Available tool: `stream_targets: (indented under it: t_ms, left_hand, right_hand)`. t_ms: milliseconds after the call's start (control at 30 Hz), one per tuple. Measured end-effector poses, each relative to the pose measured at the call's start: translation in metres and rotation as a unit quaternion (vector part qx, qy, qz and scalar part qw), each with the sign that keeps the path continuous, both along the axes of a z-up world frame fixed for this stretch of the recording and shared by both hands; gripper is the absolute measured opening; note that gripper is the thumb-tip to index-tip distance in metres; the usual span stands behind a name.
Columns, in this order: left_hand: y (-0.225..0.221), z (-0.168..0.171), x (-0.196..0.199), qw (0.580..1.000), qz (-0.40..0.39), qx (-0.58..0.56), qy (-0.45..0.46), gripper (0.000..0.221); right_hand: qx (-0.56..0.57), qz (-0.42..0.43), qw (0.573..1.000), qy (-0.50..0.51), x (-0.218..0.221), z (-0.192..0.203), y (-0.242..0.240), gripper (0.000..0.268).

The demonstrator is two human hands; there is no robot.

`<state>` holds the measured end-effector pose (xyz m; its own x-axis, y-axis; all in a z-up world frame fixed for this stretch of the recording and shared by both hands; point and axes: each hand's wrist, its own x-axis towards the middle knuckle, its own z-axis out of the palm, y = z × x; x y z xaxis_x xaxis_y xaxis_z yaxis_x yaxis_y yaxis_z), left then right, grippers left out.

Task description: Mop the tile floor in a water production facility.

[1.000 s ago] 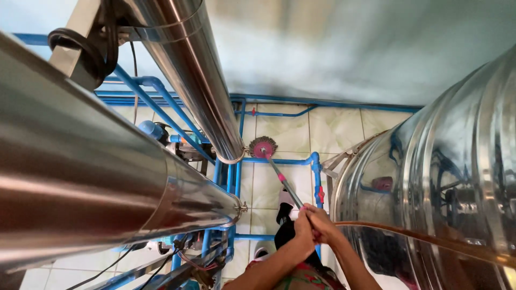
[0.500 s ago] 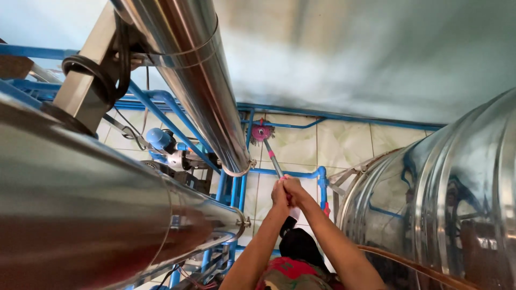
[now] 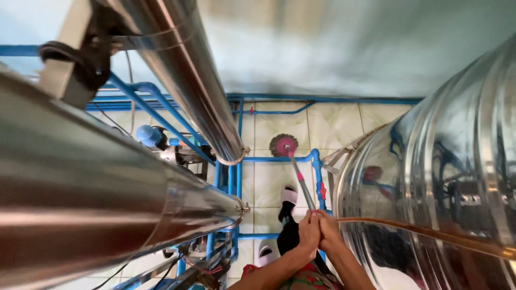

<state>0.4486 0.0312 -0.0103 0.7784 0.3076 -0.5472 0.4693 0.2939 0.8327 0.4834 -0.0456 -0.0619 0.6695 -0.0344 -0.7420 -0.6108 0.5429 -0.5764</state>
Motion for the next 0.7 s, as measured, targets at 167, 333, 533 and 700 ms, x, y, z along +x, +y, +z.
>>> stream_targets:
  t_ms: [167,333,533,700]
  left_hand:
    - [0.012,-0.034,0.053,0.994,-0.091,0.049,0.020,0.037]
    - [0.022,-0.143,0.159,0.895,-0.268,0.355,-0.046,0.044]
    - [0.036,-0.022,0.200,0.983,-0.147,0.109,0.025,0.045]
    - [0.026,-0.141,0.138,0.895,-0.298,0.310,-0.119,0.041]
  right_hand:
    - [-0.016,-0.047,0.999,0.013,0.035,0.021,0.017,0.018]
    - [-0.008,-0.089,0.995,-0.049,0.131,-0.053,0.034,0.011]
    - [-0.024,-0.140,0.990,-0.018,0.189,-0.026,0.041,0.013]
    - [0.015,-0.162,0.987,-0.021,0.097,-0.033,0.028,0.006]
